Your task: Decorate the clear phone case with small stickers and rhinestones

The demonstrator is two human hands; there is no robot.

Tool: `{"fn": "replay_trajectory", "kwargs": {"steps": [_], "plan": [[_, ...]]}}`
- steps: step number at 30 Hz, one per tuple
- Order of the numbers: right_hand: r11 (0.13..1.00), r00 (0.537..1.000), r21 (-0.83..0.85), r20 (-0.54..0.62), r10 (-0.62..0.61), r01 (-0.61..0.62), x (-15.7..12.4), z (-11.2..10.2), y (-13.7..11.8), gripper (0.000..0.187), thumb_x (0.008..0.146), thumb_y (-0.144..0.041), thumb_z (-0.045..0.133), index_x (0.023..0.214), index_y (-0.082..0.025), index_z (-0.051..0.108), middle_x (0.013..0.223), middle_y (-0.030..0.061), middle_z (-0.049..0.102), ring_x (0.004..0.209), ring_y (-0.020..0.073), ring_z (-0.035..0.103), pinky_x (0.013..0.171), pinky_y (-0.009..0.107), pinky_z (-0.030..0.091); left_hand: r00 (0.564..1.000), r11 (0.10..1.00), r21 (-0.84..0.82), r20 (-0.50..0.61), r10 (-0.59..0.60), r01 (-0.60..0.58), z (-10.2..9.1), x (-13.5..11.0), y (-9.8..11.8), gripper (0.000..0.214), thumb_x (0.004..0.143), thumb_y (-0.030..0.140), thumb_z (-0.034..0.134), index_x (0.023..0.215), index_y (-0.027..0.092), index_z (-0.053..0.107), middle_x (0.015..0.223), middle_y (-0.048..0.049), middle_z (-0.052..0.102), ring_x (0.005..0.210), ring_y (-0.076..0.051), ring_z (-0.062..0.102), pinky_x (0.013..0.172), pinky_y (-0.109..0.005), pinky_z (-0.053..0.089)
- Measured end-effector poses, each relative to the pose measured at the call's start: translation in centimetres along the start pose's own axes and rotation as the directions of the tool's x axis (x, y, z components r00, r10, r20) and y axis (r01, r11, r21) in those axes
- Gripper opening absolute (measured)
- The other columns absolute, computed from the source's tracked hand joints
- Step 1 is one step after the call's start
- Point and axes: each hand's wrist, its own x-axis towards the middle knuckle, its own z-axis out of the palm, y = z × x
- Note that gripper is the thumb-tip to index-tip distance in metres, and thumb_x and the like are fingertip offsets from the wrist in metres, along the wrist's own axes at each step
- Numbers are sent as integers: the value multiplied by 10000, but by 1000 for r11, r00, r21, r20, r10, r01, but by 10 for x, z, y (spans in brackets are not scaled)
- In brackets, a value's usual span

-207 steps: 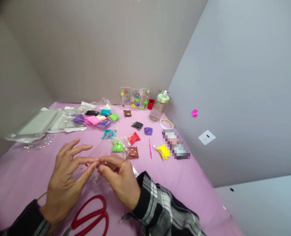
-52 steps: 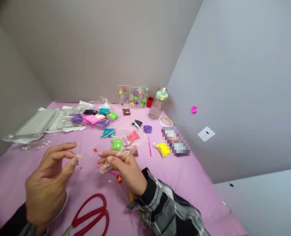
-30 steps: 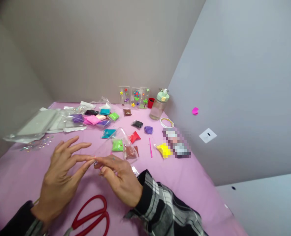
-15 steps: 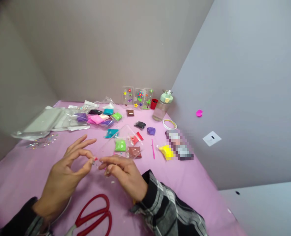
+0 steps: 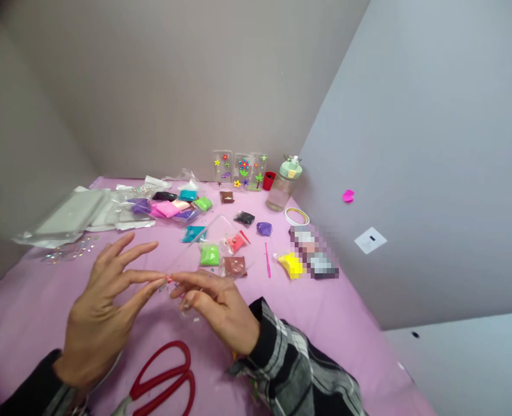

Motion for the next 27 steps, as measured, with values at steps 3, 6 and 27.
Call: {"fn": "replay_trajectory", "kwargs": {"steps": [3,6,27], "plan": [[999,1000,-33,-6,-27,27,0,1,0,340,921,-216,516,1213,-246,687,954,44,720,804,153,636,767,316,507,995,991,80,11,103,-103,-1,1,-2,142,891,141,617,913,261,689,1292,-45,635,1386,-295,410,1159,-635,221],[998,999,-62,-24,-32,31,1,1,1,338,925,-213,506,1211,-225,686,960,55,728,814,162,640,770,322,513,988,980,129,21,151,-152,0,1,-1,158,883,124,612,927,257,687,1291,-64,642,1380,-314,420,1147,-653,221],[951,985,-266,-33,-170,155,0,1,-3,327,954,-232,492,1213,-220,690,1029,80,697,1065,213,607,961,401,463,993,970,215,-4,120,-116,3,1,0,133,874,163,631,935,269,682,1299,-61,639,1385,-309,416,1148,-645,220]]}}
